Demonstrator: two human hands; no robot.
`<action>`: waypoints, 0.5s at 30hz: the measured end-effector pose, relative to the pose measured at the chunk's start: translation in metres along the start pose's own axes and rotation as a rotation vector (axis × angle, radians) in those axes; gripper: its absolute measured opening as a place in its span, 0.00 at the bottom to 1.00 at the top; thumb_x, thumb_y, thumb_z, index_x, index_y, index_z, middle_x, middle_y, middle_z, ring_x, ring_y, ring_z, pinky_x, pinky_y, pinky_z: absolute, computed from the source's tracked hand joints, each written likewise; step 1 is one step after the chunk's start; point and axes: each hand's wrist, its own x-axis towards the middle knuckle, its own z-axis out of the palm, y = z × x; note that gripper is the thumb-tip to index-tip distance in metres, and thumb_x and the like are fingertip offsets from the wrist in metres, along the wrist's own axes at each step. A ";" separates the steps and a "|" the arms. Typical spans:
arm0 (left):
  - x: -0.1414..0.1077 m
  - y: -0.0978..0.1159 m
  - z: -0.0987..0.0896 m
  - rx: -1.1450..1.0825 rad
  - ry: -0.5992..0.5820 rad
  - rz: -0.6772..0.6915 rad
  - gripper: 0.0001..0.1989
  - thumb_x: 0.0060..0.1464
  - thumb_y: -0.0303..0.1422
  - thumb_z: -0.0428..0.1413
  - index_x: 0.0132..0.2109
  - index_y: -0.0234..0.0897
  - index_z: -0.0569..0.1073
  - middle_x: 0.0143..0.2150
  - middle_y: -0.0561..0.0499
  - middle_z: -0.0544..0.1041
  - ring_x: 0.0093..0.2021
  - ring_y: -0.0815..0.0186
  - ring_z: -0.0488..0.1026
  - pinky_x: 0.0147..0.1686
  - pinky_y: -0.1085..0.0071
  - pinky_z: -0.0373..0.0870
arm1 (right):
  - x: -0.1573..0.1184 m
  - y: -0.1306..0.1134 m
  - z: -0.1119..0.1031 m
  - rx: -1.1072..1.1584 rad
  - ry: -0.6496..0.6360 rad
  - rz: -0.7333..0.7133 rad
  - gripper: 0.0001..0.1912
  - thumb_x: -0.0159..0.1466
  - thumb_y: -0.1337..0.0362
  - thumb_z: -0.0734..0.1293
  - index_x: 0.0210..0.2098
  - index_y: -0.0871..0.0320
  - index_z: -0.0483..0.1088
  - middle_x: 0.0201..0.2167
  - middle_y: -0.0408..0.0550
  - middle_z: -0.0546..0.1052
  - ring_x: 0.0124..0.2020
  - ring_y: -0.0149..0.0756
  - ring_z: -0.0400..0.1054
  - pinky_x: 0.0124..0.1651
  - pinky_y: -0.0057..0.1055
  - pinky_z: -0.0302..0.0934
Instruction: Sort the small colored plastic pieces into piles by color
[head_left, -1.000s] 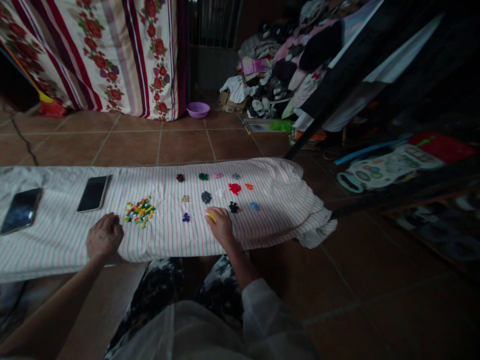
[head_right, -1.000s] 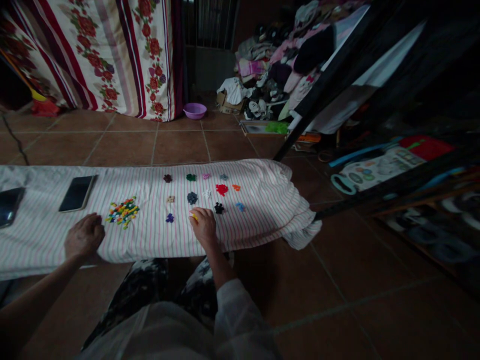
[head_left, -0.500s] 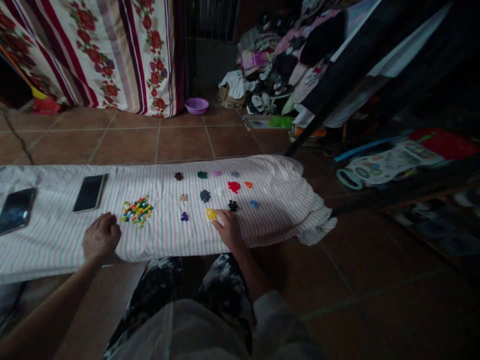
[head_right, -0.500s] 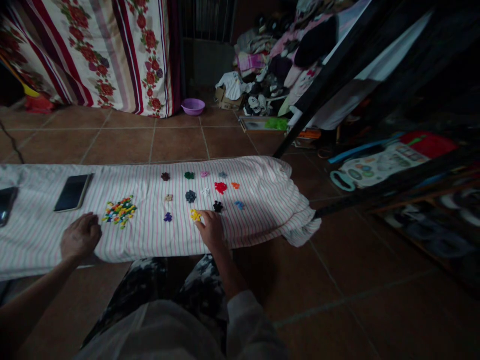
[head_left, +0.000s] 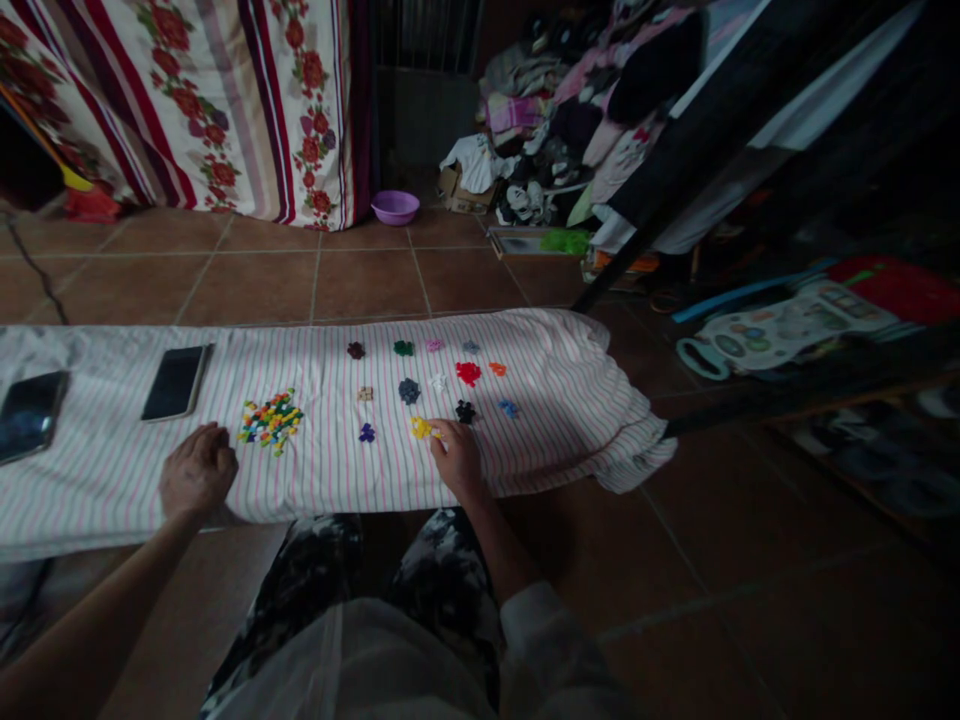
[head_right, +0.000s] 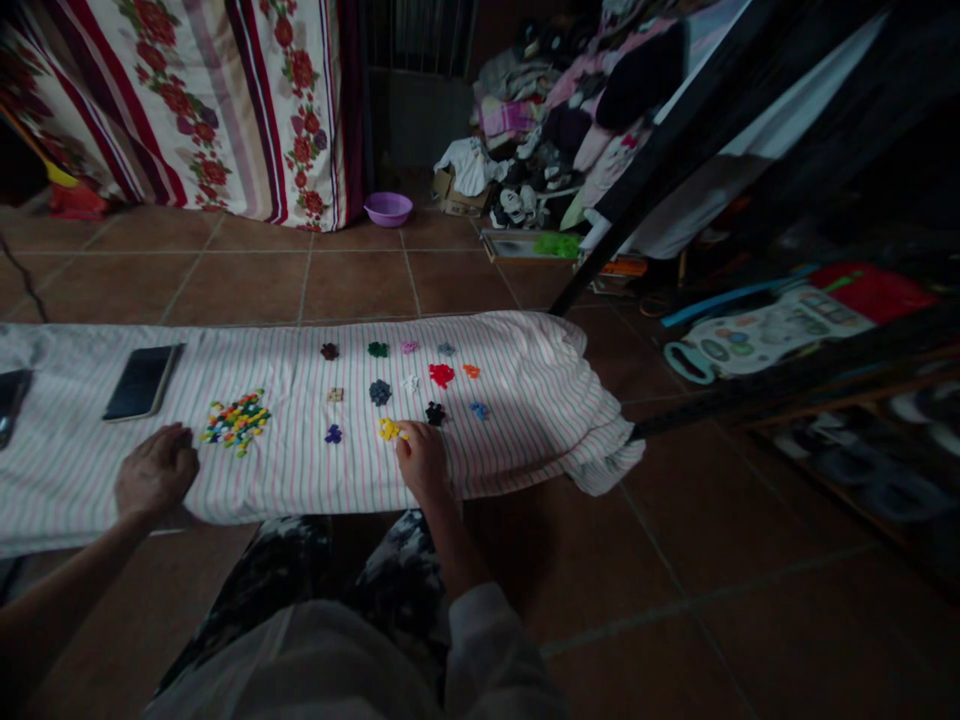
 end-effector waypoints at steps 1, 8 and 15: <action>0.000 0.000 0.000 0.002 0.000 -0.003 0.16 0.54 0.33 0.46 0.46 0.33 0.72 0.54 0.37 0.75 0.57 0.52 0.71 0.59 0.54 0.67 | 0.000 -0.001 0.000 0.002 -0.004 0.000 0.14 0.63 0.69 0.62 0.45 0.55 0.75 0.43 0.50 0.79 0.45 0.42 0.69 0.51 0.38 0.62; 0.001 0.004 -0.003 0.007 -0.026 -0.026 0.15 0.54 0.35 0.45 0.44 0.35 0.70 0.53 0.38 0.75 0.55 0.52 0.72 0.59 0.53 0.66 | 0.000 0.001 0.001 0.001 -0.017 0.001 0.12 0.64 0.66 0.65 0.46 0.54 0.74 0.44 0.50 0.79 0.46 0.43 0.69 0.51 0.38 0.61; 0.001 0.006 -0.005 -0.030 -0.036 -0.018 0.13 0.51 0.35 0.48 0.44 0.40 0.68 0.50 0.45 0.75 0.56 0.53 0.70 0.60 0.53 0.64 | 0.001 0.003 0.004 0.025 -0.016 0.040 0.10 0.64 0.64 0.66 0.45 0.54 0.74 0.43 0.49 0.79 0.43 0.41 0.70 0.47 0.36 0.62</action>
